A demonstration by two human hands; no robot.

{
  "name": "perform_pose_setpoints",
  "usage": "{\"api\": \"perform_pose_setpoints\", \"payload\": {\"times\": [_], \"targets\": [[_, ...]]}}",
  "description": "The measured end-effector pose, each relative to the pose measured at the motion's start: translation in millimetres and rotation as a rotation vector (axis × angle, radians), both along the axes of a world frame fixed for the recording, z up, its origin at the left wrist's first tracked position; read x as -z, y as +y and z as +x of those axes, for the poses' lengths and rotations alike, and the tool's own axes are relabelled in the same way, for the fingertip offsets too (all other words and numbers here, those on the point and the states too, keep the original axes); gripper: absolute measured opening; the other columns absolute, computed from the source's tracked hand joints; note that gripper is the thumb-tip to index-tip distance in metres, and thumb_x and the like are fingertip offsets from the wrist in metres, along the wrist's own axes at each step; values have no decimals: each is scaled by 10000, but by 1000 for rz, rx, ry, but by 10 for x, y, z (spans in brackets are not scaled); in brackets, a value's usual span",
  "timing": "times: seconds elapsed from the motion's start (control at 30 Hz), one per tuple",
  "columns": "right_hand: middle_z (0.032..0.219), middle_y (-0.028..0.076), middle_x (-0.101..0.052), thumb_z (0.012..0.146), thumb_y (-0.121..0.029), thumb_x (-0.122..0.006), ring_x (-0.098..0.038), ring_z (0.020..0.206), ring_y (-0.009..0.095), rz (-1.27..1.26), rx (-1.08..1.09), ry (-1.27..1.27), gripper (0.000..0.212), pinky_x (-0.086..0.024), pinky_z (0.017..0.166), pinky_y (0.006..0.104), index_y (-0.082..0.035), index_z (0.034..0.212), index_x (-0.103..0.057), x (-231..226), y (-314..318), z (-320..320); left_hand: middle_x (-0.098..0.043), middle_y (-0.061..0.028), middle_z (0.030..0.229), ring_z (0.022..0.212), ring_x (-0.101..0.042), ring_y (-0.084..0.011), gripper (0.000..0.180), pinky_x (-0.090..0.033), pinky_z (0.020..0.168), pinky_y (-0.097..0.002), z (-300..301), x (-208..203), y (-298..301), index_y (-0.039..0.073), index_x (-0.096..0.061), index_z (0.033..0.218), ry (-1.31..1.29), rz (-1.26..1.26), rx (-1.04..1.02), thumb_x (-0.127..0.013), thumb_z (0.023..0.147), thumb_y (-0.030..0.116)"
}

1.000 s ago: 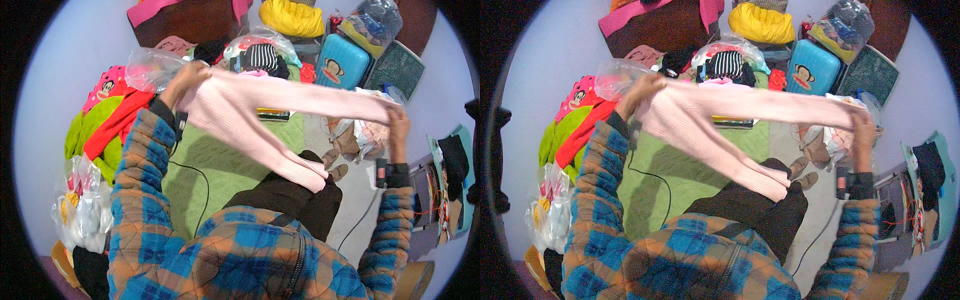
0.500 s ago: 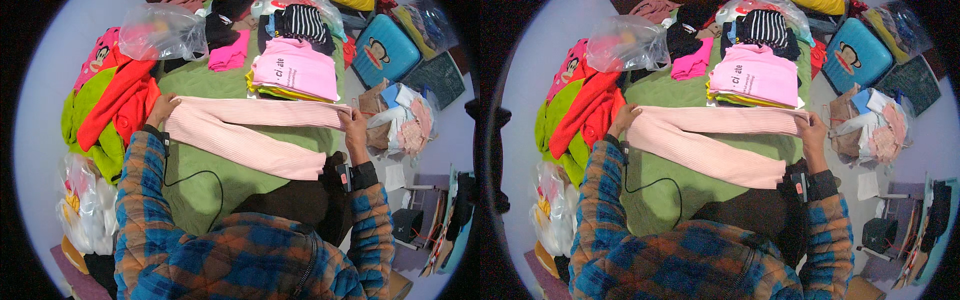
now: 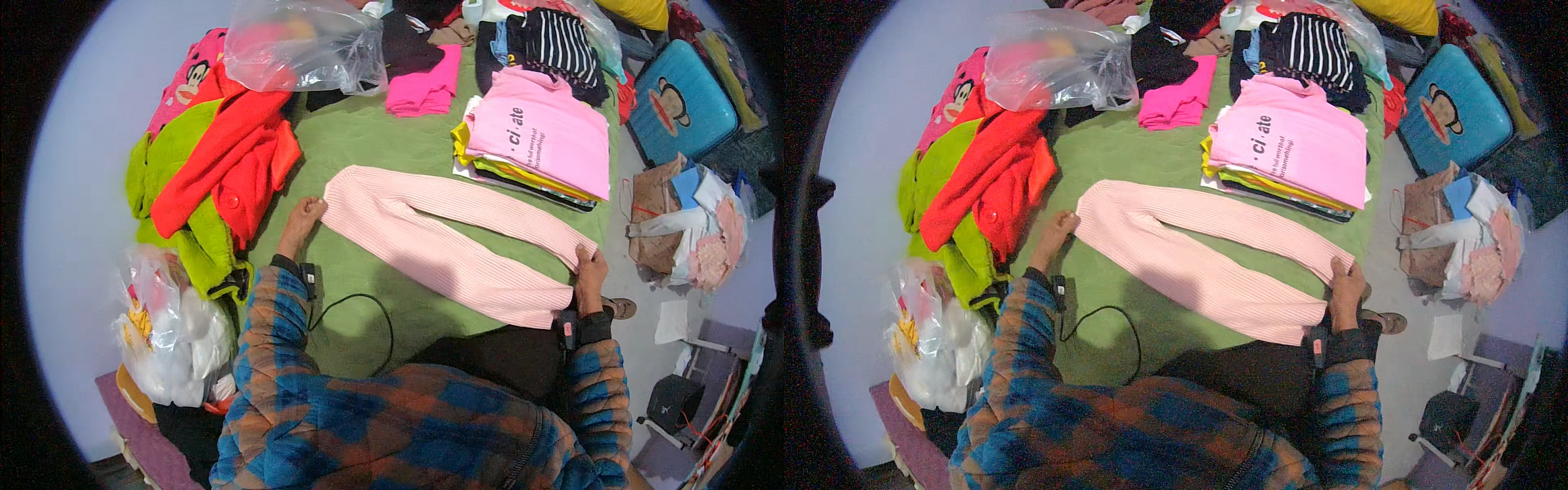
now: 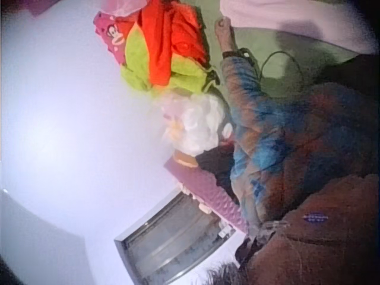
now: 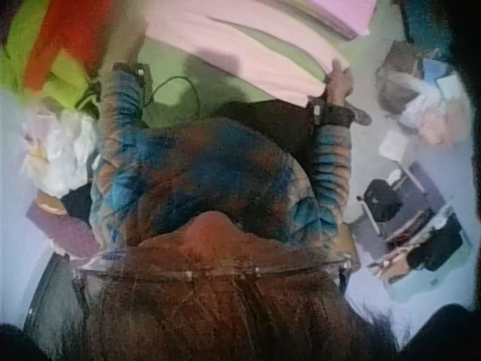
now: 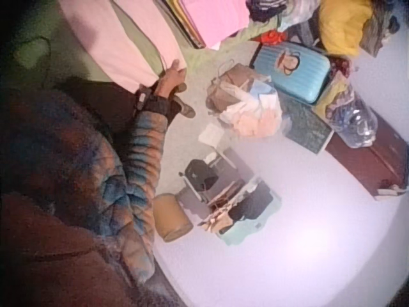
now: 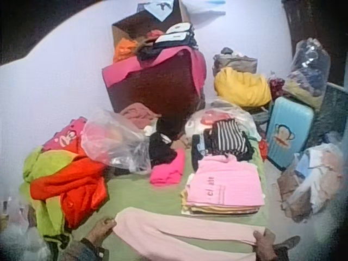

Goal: The person folds a pink t-shirt, a pink lace garment, and a pink ribbed sweater on a green mat. They smooth and align each item, then place them into a neat stack.

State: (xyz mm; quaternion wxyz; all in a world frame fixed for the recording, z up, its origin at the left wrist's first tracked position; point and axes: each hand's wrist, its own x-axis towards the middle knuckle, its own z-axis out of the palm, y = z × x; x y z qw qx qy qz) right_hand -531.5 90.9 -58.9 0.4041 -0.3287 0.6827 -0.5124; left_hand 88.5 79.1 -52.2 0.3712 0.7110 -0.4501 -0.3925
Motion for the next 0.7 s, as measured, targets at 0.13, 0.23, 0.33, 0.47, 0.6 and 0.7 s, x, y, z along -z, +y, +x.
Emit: {"api": "perform_pose_setpoints", "payload": {"times": [0.13,0.23,0.33,0.47,0.6,0.7], "targets": [[739,-9,-577,828,-174,-674,-445,528,62,10,-3,-82,228,-329,439,219,-13,979,-617,79,-19,-61,-611,-48,850,719,-567,-128,394,-478,645,-283,-125,45,-48,-46,-566,1047,218,142,-56,-674,836,269],[756,-4,-583,828,-174,-674,-451,539,60,4,-21,-89,240,-335,445,212,-3,985,-612,107,3,-93,-617,-48,788,674,-565,-128,305,-473,621,-272,-290,161,-153,-27,-601,968,363,78,-227,-692,818,222],[782,3,-591,827,-169,-673,-467,570,59,-24,-55,-84,256,-355,472,207,12,993,-603,119,42,-105,-627,-58,753,657,-572,-143,232,-473,615,-265,-251,134,-218,-10,-620,897,135,-40,-315,-708,790,176],[840,20,-608,830,-149,-664,-514,677,74,-27,-102,-120,255,-408,579,214,30,1000,-598,98,59,-114,-645,-90,743,659,-589,-163,219,-477,634,-303,19,-101,-251,10,-623,846,-344,-135,-255,-714,744,181],[903,43,-625,826,-142,-664,-547,761,98,-62,-124,-125,276,-441,681,230,38,1025,-597,72,50,-94,-645,-121,726,673,-618,-237,222,-478,653,-347,-23,-71,-279,27,-615,812,-705,-78,-223,-709,723,208],[935,58,-631,821,-142,-669,-557,801,112,-49,-105,-123,301,-446,737,242,46,1044,-594,80,48,-82,-615,-179,986,881,-595,-339,334,-465,777,-389,-253,25,-290,49,-588,954,-781,70,-177,-721,705,229]]}}
